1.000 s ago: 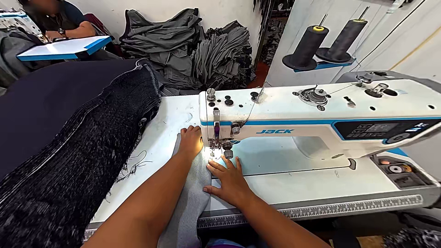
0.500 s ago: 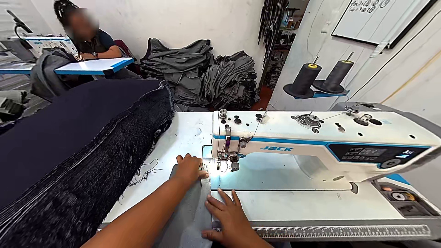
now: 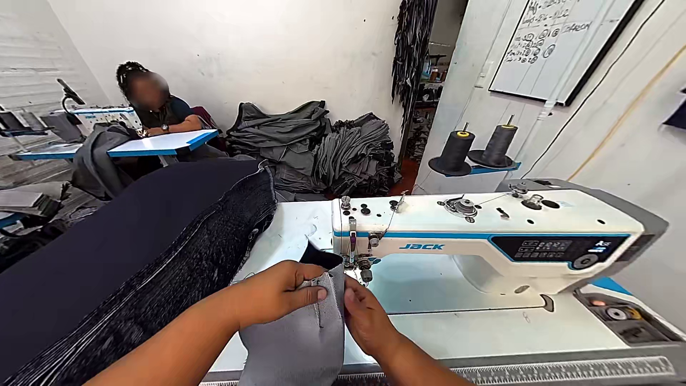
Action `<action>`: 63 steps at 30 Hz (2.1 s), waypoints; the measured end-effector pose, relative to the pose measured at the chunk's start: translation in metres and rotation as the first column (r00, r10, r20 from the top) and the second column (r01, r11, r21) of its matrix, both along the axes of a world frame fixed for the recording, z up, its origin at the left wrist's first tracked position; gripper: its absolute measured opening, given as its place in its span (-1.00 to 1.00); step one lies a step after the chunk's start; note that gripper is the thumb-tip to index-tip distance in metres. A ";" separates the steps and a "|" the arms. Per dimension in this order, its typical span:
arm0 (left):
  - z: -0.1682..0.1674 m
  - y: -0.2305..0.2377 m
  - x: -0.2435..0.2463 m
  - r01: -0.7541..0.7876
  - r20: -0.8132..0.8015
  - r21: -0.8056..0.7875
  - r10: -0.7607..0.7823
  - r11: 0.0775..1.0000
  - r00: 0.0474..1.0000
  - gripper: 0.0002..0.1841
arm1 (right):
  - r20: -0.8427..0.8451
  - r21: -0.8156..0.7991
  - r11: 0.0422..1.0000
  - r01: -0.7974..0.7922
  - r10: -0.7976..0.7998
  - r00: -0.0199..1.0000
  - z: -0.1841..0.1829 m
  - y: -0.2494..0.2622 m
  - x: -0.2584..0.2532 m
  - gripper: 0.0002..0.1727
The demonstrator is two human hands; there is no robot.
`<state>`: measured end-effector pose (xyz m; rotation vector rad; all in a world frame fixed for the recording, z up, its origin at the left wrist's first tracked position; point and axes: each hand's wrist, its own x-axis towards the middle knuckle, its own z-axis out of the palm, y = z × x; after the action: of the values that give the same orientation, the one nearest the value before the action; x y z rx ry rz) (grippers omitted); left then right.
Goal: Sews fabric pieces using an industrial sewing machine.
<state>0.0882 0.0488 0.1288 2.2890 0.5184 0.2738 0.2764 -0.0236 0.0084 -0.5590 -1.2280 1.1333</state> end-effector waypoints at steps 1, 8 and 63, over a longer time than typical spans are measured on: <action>0.006 -0.002 0.001 0.018 0.006 0.033 -0.018 0.999 1.000 -0.70 | -0.070 0.015 1.000 -0.003 0.004 0.998 0.013 0.003 -0.006 -0.63; 0.004 -0.019 0.006 -0.272 0.295 0.499 0.134 0.823 0.946 -0.57 | 0.015 0.178 0.923 0.342 -0.350 0.936 0.031 -0.008 -0.030 -0.76; -0.167 0.066 0.081 -0.396 -0.161 0.238 0.438 0.887 0.885 -0.71 | 0.971 -0.239 0.923 0.302 0.237 0.043 -0.041 0.021 0.039 -0.06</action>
<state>0.1696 0.1143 -0.0383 2.3919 1.1505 0.3050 0.3151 -0.0025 -0.0323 -1.9978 -2.1862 0.8167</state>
